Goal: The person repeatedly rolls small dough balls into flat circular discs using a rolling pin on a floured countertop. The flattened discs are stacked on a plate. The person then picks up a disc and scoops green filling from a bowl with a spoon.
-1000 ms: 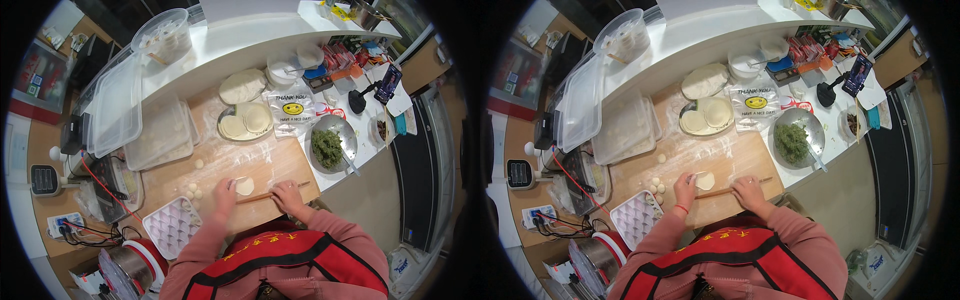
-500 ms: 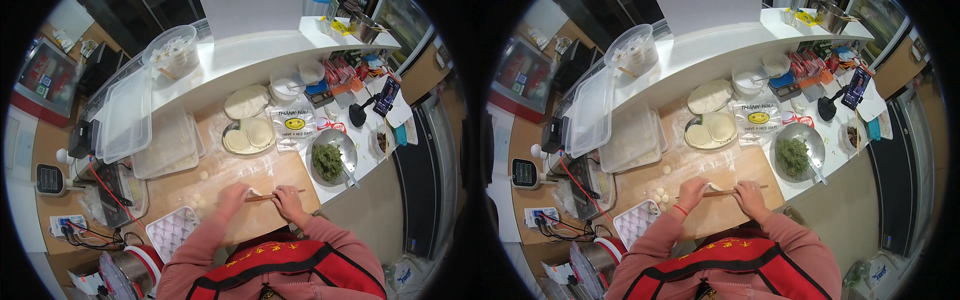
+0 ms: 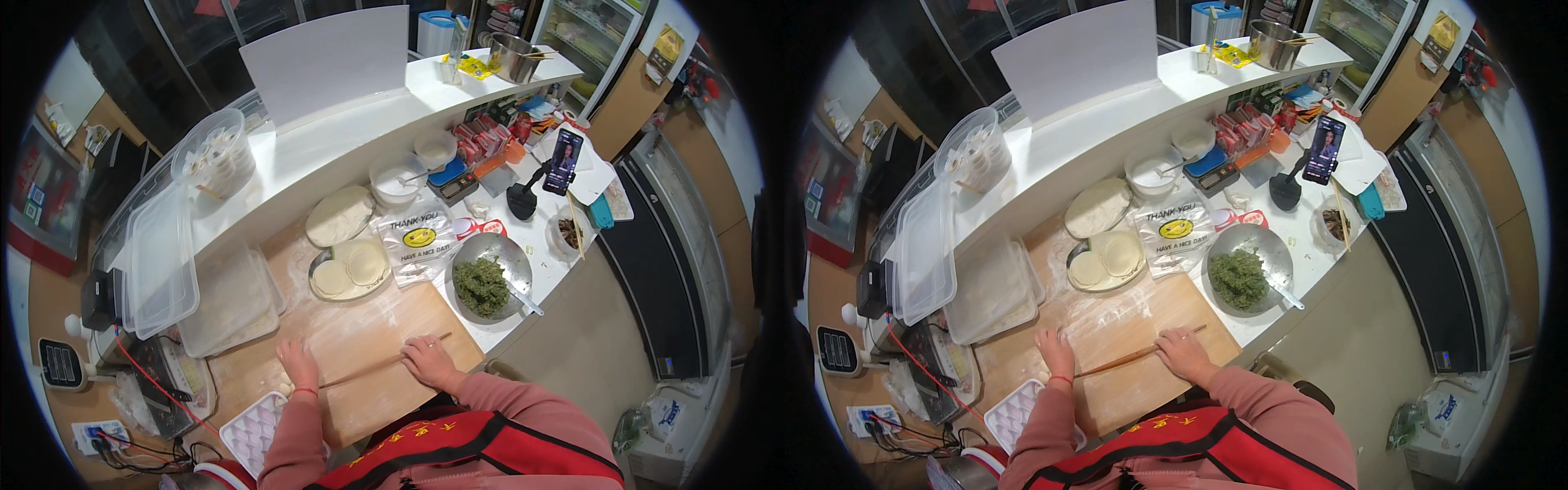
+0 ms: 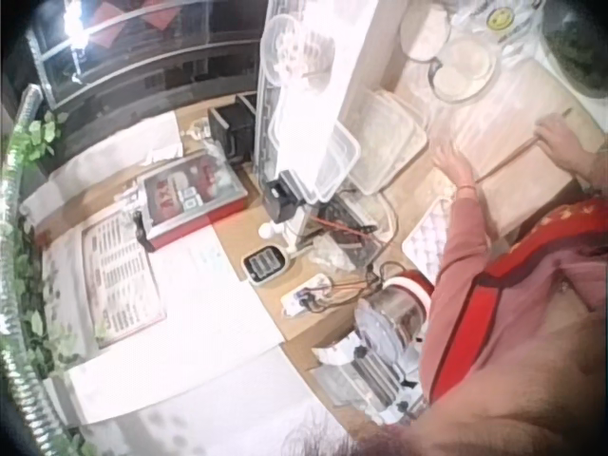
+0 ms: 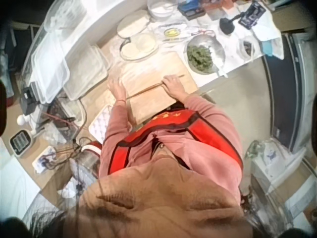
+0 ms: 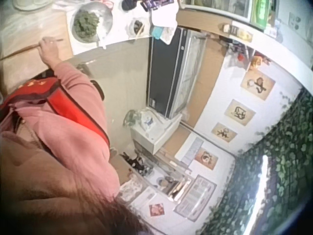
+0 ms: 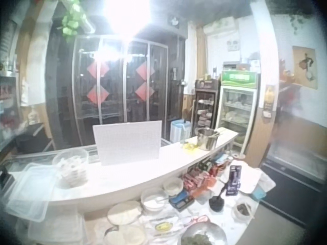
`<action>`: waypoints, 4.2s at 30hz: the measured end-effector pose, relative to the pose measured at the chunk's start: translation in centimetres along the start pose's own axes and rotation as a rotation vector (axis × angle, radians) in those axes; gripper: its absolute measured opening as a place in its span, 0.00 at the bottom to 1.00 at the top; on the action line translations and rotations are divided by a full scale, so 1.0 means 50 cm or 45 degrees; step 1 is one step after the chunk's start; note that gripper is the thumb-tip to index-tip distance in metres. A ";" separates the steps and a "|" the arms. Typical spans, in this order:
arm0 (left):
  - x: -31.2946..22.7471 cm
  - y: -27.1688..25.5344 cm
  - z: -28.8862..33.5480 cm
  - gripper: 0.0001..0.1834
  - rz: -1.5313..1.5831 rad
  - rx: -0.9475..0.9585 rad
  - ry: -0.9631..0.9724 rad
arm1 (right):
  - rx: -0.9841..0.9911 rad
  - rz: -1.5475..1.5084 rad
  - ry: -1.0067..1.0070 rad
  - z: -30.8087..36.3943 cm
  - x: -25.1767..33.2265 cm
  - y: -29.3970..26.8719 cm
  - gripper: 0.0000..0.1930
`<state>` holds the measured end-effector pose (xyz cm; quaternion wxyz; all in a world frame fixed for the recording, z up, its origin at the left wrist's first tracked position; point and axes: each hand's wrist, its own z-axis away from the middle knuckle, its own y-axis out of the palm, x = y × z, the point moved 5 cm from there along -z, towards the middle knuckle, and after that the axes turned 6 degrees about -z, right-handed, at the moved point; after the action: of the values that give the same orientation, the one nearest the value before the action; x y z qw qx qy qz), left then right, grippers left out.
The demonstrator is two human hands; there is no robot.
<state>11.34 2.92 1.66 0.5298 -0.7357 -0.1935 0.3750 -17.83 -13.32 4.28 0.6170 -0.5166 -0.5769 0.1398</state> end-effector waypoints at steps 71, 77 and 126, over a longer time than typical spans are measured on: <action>-0.338 0.080 0.072 0.09 0.431 0.237 0.287 | -0.283 0.230 0.327 -0.122 -0.058 -0.040 0.11; -0.354 0.078 0.072 0.08 0.304 0.149 0.455 | -0.346 0.104 0.490 -0.139 -0.090 -0.027 0.14; -0.339 0.079 0.074 0.07 0.243 0.137 0.508 | -0.448 0.104 0.490 -0.147 -0.092 -0.028 0.13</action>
<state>-2.80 -7.72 3.33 0.5581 -0.7810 0.0060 0.2803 -13.48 -20.96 4.25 0.6100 -0.6558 -0.4431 -0.0387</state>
